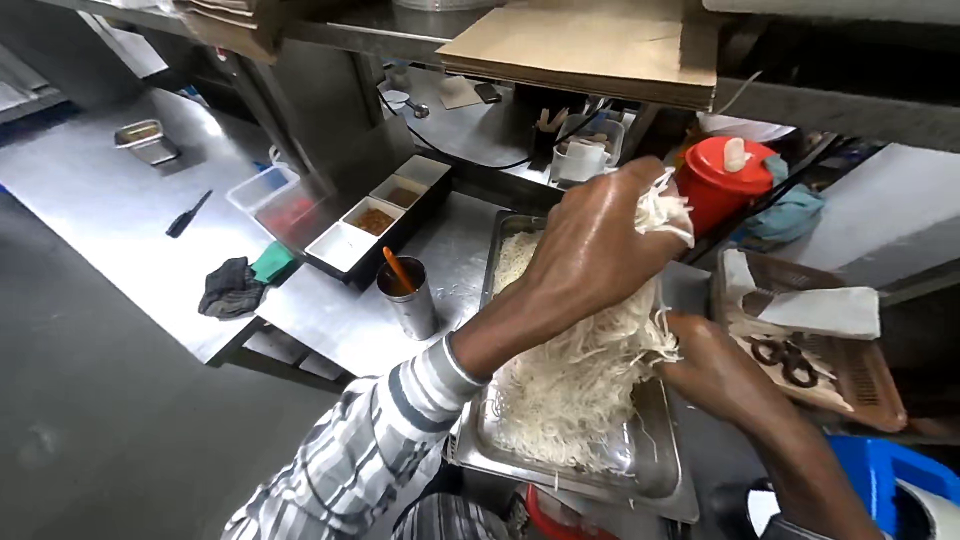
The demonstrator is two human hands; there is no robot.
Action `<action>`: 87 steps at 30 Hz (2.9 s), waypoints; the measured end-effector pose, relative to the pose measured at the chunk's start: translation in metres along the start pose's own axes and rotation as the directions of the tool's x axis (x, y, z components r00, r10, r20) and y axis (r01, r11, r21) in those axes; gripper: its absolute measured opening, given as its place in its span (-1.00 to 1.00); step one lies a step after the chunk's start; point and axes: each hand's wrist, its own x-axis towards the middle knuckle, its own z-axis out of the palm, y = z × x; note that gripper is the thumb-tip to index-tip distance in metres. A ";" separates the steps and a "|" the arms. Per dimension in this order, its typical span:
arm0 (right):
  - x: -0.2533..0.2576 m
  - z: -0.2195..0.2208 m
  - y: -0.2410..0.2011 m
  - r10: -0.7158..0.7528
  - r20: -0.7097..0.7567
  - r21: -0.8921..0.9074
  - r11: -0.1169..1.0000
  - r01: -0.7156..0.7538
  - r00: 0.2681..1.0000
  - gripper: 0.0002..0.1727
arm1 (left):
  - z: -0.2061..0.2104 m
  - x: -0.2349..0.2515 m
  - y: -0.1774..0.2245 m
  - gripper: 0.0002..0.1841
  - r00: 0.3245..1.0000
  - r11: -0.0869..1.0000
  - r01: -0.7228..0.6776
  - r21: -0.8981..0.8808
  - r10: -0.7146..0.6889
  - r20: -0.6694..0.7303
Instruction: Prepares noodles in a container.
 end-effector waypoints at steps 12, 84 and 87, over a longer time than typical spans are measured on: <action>0.012 -0.005 -0.043 -0.001 -0.398 0.507 0.833 0.221 0.918 -0.46 | 0.004 0.014 -0.003 -0.49 0.972 0.947 0.207 -0.244 -0.169 0.164; 0.064 -0.067 -0.025 0.013 -0.368 0.190 0.980 0.062 0.930 -0.55 | 0.004 0.065 -0.071 -0.38 0.959 0.936 0.275 -0.219 -0.284 -0.006; 0.043 -0.044 -0.019 0.016 -0.447 0.125 0.991 0.045 0.895 -0.56 | 0.005 0.062 -0.067 -0.43 0.981 0.982 0.189 -0.032 -0.190 -0.047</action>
